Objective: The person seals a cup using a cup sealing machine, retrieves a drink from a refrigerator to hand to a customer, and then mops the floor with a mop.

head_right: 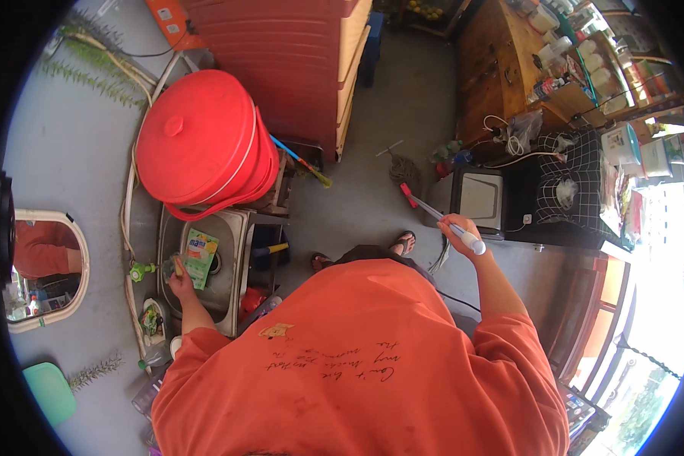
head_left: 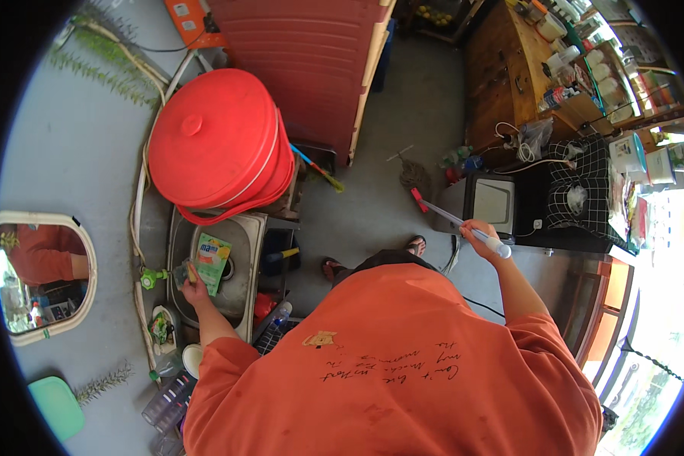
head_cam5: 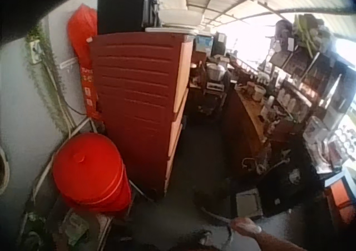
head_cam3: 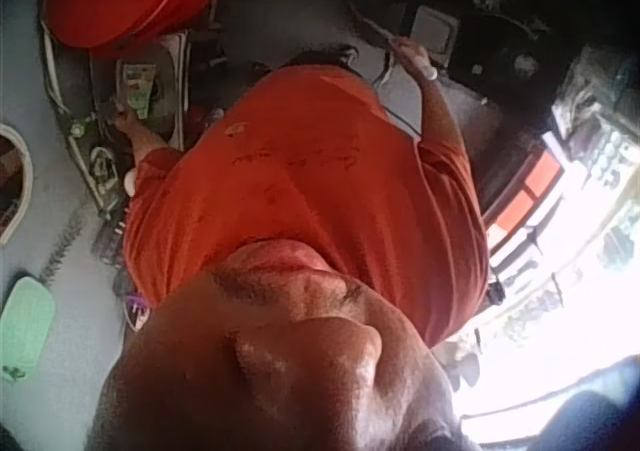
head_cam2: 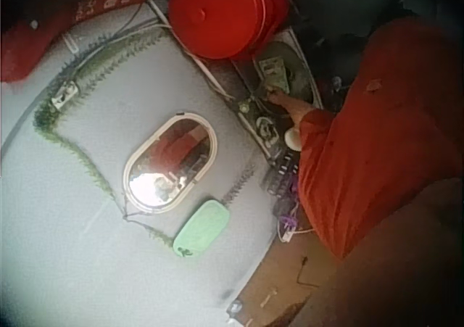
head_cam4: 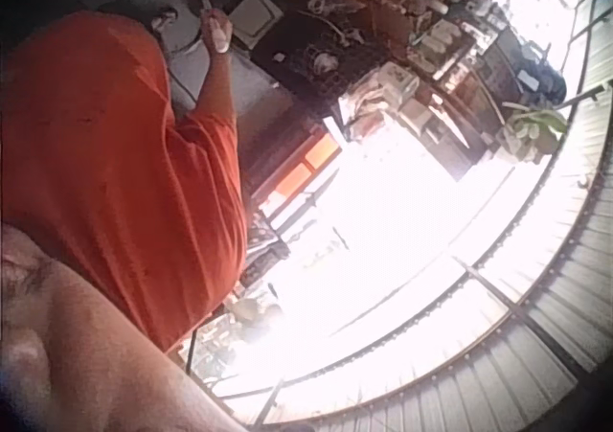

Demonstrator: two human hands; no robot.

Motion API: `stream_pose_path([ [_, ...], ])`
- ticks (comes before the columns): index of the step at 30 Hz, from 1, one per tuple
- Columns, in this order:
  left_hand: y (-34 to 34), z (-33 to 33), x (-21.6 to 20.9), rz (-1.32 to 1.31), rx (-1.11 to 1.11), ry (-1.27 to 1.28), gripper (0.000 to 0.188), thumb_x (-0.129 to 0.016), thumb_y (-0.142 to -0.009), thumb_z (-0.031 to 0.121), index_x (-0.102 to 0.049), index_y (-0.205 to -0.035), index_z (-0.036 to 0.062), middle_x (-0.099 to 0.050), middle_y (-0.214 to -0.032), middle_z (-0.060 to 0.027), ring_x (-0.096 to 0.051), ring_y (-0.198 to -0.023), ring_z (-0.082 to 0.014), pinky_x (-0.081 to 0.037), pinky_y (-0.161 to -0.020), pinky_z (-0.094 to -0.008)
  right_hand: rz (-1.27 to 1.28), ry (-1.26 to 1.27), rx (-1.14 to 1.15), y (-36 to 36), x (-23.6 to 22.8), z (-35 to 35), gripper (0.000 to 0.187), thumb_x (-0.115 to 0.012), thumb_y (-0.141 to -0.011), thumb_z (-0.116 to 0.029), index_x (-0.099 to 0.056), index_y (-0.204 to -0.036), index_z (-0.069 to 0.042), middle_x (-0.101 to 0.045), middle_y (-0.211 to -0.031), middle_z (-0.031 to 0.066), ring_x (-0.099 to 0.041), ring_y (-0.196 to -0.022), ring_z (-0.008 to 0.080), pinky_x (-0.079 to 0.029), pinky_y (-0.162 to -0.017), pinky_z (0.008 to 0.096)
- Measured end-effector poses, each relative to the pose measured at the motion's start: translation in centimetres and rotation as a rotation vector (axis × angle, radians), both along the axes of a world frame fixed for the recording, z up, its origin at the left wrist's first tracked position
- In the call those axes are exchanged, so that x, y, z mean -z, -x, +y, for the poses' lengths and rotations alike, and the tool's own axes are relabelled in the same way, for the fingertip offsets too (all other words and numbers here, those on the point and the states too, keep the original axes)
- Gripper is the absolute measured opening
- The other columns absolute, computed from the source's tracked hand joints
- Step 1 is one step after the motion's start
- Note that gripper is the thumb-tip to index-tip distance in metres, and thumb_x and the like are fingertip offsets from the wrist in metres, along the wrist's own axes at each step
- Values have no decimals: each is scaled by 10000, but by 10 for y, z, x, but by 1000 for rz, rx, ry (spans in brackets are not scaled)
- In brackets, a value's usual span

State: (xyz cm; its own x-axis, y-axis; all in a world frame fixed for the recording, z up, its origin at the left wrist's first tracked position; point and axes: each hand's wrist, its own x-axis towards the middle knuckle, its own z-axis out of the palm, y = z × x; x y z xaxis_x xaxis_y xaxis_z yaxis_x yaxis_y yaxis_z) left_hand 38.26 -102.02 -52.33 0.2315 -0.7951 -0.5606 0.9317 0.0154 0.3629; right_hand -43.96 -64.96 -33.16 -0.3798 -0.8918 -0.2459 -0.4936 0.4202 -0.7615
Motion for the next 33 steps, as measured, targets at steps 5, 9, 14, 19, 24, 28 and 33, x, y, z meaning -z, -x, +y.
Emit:
stream_pose_path([
  [5, 37, 42, 8, 19, -75, 172, 468, -292, -933, -33, -284, -1385, -152, -392, -1421, -273, -429, -1301, -395, -421, -1109, -538, 128, 78, -76, 57, 11, 3, 172, -670, -865, -178, -618, -794, -30, -695, -925, 95, -618, -809, 307, -494, -761, 398],
  [9, 73, 71, -38, 72, -26, 173, 471, -325, -913, -8, -337, -1364, -142, -446, -1382, -268, -463, -1275, -427, -453, -1077, -534, 112, 212, -194, 102, 6, -4, 159, -662, -862, -163, -600, -757, -61, -691, -883, 81, -586, -803, 304, -474, -762, 413],
  [14, 313, 91, -90, -131, 46, 182, 462, -533, -916, 137, -455, -1325, -61, -506, -1352, -236, -504, -1243, -400, -454, -1053, -540, 80, 247, -198, 162, -13, 9, 213, -648, -874, -144, -531, -718, -58, -676, -865, 71, -556, -769, 310, -447, -756, 406],
  [19, 479, 89, -110, -62, 234, 131, 490, -507, -955, 411, -576, -1261, 35, -580, -1276, -204, -525, -1218, -405, -450, -1025, -551, -22, 260, -120, 204, -7, 28, 195, -660, -876, -133, -552, -728, -65, -678, -894, 56, -561, -820, 287, -435, -785, 384],
  [24, 647, 52, -91, -17, 541, 167, 456, -493, -977, 375, -571, -1250, 18, -599, -1262, -165, -551, -1187, -380, -442, -1039, -539, -8, 279, -113, 231, -3, 41, 178, -673, -870, -118, -571, -734, -66, -683, -911, 57, -559, -826, 269, -442, -779, 362],
  [28, 789, 2, -89, 96, 731, 96, 369, -504, -990, 287, -578, -1213, 2, -632, -1218, -145, -590, -1136, -348, -452, -1038, -513, -39, 254, 11, 242, -2, 42, 169, -680, -858, -110, -581, -731, -58, -692, -936, 57, -548, -836, 262, -445, -772, 353],
  [33, 956, -104, -52, -83, 966, 195, 277, -574, -941, 152, -567, -1155, -23, -623, -1151, -160, -614, -1080, -330, -517, -968, -508, -30, 248, 159, 253, -1, 33, 161, -681, -837, -75, -582, -714, -49, -698, -949, 75, -552, -853, 274, -446, -779, 359],
])
